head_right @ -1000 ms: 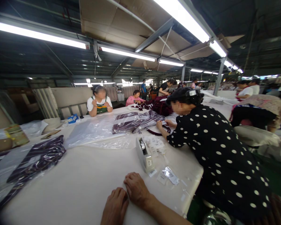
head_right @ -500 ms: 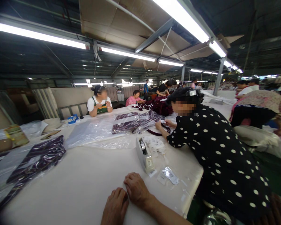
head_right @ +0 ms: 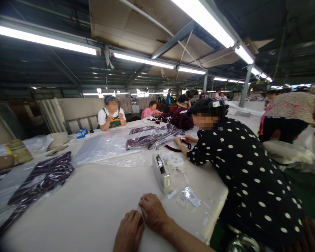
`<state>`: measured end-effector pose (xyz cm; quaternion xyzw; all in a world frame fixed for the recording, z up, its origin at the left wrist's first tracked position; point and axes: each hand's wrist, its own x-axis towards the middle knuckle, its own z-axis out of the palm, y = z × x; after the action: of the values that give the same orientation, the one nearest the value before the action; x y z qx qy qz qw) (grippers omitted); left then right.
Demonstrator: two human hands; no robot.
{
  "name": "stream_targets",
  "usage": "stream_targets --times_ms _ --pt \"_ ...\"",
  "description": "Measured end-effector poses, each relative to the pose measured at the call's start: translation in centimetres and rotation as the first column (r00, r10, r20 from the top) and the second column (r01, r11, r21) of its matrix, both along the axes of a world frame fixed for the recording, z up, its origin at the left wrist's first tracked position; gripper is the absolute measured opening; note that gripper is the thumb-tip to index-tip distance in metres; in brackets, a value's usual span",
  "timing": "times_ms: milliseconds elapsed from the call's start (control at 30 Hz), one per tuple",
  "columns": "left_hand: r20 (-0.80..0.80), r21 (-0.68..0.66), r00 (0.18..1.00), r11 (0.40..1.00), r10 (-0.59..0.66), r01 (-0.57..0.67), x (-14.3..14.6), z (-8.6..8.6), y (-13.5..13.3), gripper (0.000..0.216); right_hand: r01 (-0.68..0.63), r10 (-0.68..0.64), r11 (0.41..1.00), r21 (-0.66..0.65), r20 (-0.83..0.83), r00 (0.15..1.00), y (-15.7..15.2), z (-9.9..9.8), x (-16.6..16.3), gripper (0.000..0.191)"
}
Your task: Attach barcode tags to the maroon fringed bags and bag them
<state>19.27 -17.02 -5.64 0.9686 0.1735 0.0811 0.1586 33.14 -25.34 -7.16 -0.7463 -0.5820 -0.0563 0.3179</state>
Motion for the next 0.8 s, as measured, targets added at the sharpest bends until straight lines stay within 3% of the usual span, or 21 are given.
stream_targets --times_ms 800 --pt "0.02 -0.022 1.0 1.0 0.006 -0.006 -0.05 -0.01 0.07 0.025 0.003 -0.003 1.0 -0.015 0.014 1.0 0.28 -0.35 0.14 0.018"
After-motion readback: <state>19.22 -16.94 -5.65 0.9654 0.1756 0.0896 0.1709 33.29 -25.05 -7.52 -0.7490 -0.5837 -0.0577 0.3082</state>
